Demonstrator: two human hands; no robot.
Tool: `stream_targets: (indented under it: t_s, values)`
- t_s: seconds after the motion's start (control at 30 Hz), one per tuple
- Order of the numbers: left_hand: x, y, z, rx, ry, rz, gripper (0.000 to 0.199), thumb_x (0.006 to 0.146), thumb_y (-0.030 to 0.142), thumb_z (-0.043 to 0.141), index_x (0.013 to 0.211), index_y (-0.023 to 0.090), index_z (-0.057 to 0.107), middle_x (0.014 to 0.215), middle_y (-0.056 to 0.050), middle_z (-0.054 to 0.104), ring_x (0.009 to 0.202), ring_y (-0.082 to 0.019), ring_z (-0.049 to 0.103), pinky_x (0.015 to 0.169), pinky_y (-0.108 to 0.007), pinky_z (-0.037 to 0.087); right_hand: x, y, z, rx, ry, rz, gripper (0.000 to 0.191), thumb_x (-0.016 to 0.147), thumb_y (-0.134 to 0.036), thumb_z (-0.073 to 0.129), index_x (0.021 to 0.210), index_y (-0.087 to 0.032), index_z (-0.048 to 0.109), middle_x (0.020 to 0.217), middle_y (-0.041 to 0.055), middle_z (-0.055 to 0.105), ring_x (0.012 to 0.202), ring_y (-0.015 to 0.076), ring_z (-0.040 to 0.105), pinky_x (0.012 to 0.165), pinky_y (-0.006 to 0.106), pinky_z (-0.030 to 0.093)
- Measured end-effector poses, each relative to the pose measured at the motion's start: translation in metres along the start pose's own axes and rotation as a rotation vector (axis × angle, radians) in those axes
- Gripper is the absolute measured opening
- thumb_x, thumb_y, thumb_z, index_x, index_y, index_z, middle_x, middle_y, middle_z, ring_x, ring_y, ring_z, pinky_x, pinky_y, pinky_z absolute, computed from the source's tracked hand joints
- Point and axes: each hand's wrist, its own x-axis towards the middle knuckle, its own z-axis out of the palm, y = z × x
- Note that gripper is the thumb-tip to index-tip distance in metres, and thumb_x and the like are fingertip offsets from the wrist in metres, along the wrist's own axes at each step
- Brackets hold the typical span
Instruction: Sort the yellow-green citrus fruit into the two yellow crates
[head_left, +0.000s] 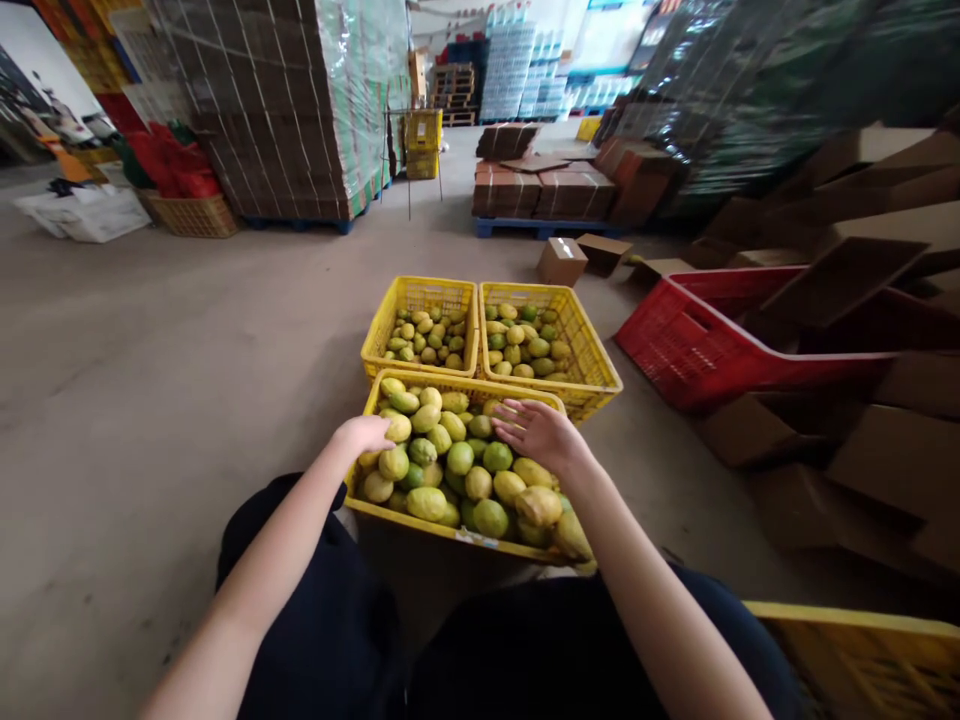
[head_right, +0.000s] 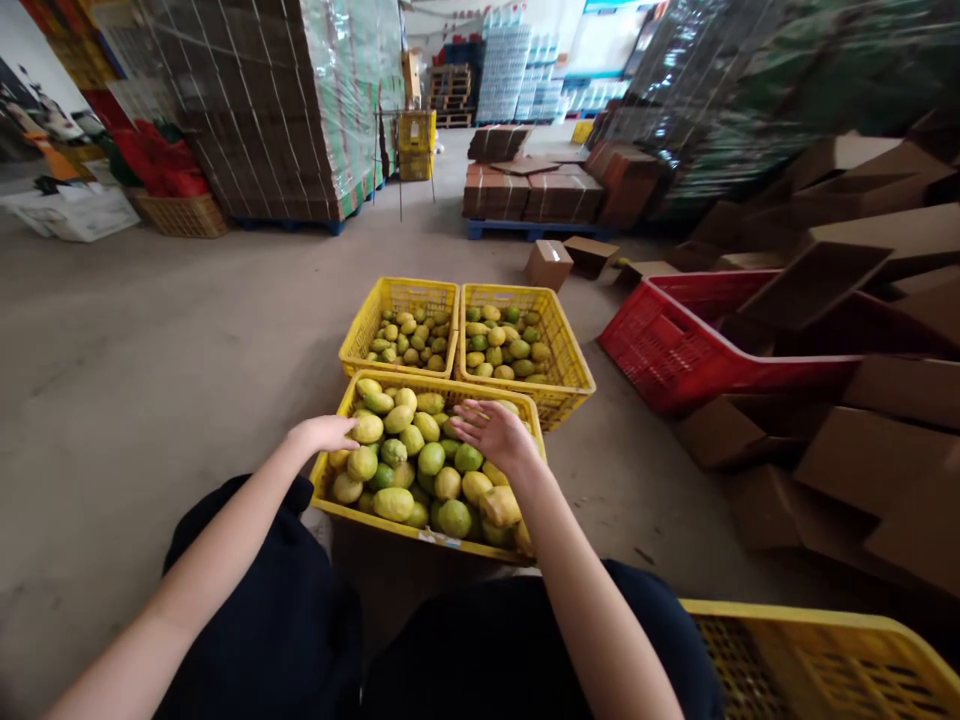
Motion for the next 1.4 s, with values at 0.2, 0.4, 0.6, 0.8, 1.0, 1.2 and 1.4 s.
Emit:
stream_targets:
  t_s: [0.2,0.4,0.6,0.8,1.0,1.2,1.4]
  values:
    - [0.027,0.009,0.006,0.002,0.023,-0.093,0.055,0.085,0.038,0.068,0.134,0.017,0.054,0.140,-0.017,0.061,0.132,-0.035,0.055,0.108,-0.041,0.044,-0.017,-0.018,0.003,0.126,-0.035,-0.082,0.015,0.081,-0.013,0.054,0.083,-0.020,0.066,0.079,0.0071,0.077,0.072,0.0186,0.073,0.067,0.028,0.060]
    - [0.028,0.008,0.038,-0.028,0.178,-0.106,0.065,0.083,0.042,0.070,0.140,0.017,0.049,0.136,-0.013,0.060,0.126,-0.038,0.058,0.104,-0.040,0.046,-0.026,-0.017,0.010,0.190,0.001,-0.082,0.017,0.080,-0.010,0.051,0.087,-0.020,0.063,0.073,0.0065,0.073,0.065,0.0184,0.069,0.059,0.027,0.059]
    - [0.027,0.023,0.015,-0.003,0.265,-0.074,0.064,0.072,0.042,0.081,0.129,0.020,0.063,0.138,-0.012,0.059,0.125,-0.038,0.058,0.105,-0.043,0.046,-0.017,-0.011,0.015,0.185,0.041,-0.074,0.015,0.081,-0.010,0.052,0.087,-0.019,0.063,0.070,0.0056,0.071,0.060,0.0177,0.067,0.056,0.025,0.057]
    - [-0.011,0.070,-0.060,-0.043,0.338,0.210,0.073,0.064,0.047,0.088,0.130,0.022,0.066,0.137,-0.009,0.063,0.125,-0.033,0.058,0.110,-0.038,0.043,-0.003,0.001,0.032,0.139,0.029,-0.002,0.016,0.084,-0.012,0.052,0.091,-0.018,0.065,0.079,0.0073,0.075,0.069,0.0200,0.071,0.061,0.028,0.058]
    - [-0.042,0.128,-0.110,-0.317,0.238,0.464,0.059,0.083,0.034,0.075,0.138,0.020,0.060,0.129,-0.005,0.070,0.118,-0.025,0.063,0.098,-0.033,0.049,-0.016,0.014,0.060,0.192,-0.202,0.031,0.031,0.094,-0.044,0.052,0.105,-0.020,0.065,0.079,0.0074,0.074,0.067,0.0239,0.071,0.057,0.036,0.060]
    - [-0.006,0.107,-0.072,-0.503,0.210,0.285,0.043,0.103,0.038,0.037,0.135,0.021,0.060,0.136,-0.002,0.067,0.115,-0.022,0.064,0.093,-0.029,0.052,-0.030,0.009,0.064,0.340,-0.016,0.057,0.026,0.094,-0.041,0.047,0.097,-0.020,0.063,0.070,0.0063,0.070,0.057,0.0184,0.065,0.037,0.020,0.046]
    - [0.010,0.045,0.002,-0.194,0.004,-0.024,0.035,0.084,0.041,0.067,0.108,0.016,0.073,0.115,-0.011,0.075,0.113,-0.032,0.066,0.101,-0.042,0.050,-0.036,-0.012,0.041,0.438,0.093,0.001,0.027,0.091,-0.041,0.047,0.103,-0.023,0.062,0.079,0.0064,0.070,0.068,0.0189,0.067,0.043,0.021,0.051]
